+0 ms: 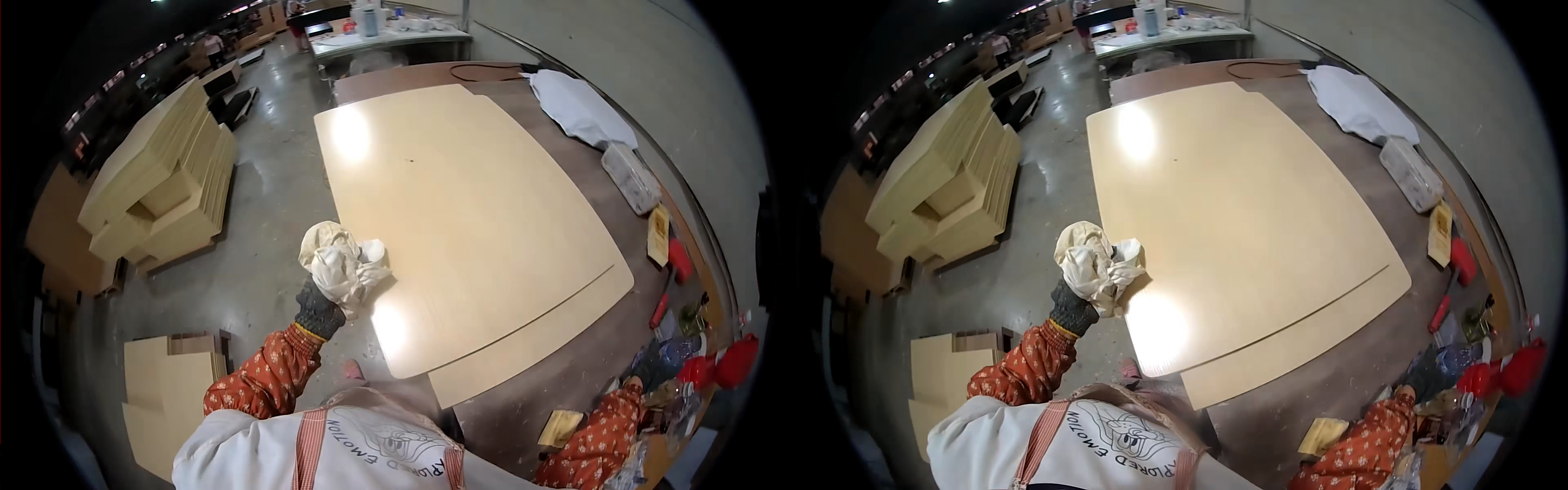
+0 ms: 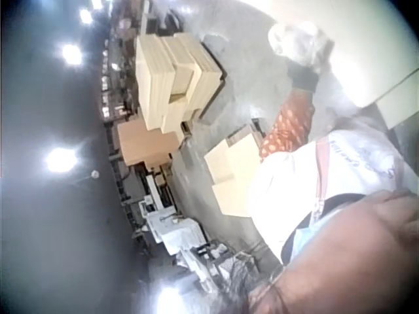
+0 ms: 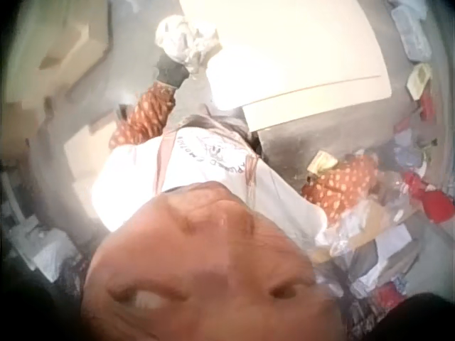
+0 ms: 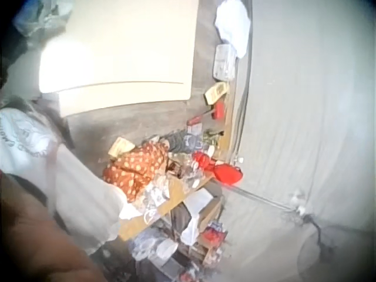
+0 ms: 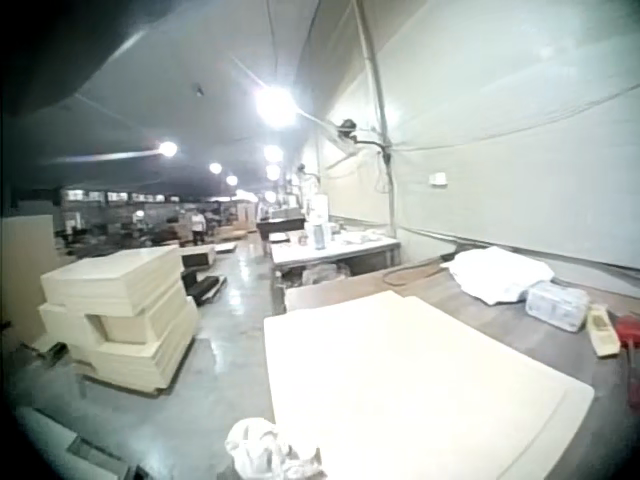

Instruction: The person sands the edges of wooden panels with a sanding block and wipes the surfaces with a cloth and liquid. They move the panels on a worktable and stack them.

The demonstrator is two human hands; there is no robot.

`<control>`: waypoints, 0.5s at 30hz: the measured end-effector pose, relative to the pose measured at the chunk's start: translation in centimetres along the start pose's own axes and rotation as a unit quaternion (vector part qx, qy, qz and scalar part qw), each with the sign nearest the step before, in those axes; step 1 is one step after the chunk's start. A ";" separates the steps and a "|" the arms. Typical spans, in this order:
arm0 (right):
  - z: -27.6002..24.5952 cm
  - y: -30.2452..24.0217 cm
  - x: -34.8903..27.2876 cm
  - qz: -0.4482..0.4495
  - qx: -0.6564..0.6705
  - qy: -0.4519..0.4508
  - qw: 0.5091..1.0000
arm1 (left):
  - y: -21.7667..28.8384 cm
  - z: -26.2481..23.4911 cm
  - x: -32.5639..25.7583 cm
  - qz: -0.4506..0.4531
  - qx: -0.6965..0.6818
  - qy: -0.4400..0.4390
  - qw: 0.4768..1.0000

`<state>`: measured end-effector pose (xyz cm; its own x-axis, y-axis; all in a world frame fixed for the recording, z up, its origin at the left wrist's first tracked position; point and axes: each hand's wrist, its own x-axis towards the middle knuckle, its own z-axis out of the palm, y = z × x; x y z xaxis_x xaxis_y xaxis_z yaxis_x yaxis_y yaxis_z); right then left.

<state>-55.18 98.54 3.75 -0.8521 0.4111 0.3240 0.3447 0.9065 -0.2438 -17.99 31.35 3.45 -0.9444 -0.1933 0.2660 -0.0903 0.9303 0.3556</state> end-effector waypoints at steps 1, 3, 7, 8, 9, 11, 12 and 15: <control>0.0 -0.6 -0.1 -0.008 0.022 0.006 1.000 | -2.4 1.0 0.2 -0.035 -0.041 -0.039 0.998; -0.7 -2.2 -1.6 -0.037 0.084 0.023 0.996 | -5.8 2.9 0.2 -0.099 -0.132 -0.110 0.980; -6.3 -5.3 -9.1 -0.153 0.337 0.053 0.927 | 1.1 2.4 2.2 -0.077 -0.837 -0.128 0.526; -8.5 -6.9 -11.9 -0.191 0.381 0.038 0.904 | 4.3 1.7 3.4 -0.003 -0.864 -0.140 0.483; -8.1 -8.9 -14.6 -0.235 0.428 -0.018 0.872 | 6.8 0.3 3.6 0.034 -0.876 -0.152 0.456; -11.4 -13.2 -19.6 -0.381 0.333 -0.008 0.863 | 8.8 1.8 4.7 0.007 -0.926 -0.224 0.303; -13.3 -15.6 -21.8 -0.457 0.249 0.035 0.853 | 9.3 3.4 5.1 -0.052 -0.946 -0.261 0.188; -17.6 -20.1 -27.6 -0.587 0.166 0.058 0.790 | 12.0 6.1 3.8 -0.084 -0.947 -0.194 0.243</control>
<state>-31.69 70.70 15.75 -0.4588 -0.6716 0.5818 -0.7958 0.6019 0.0672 -24.56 43.72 3.27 -0.9695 0.2064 0.1325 -0.1771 -0.9628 0.2039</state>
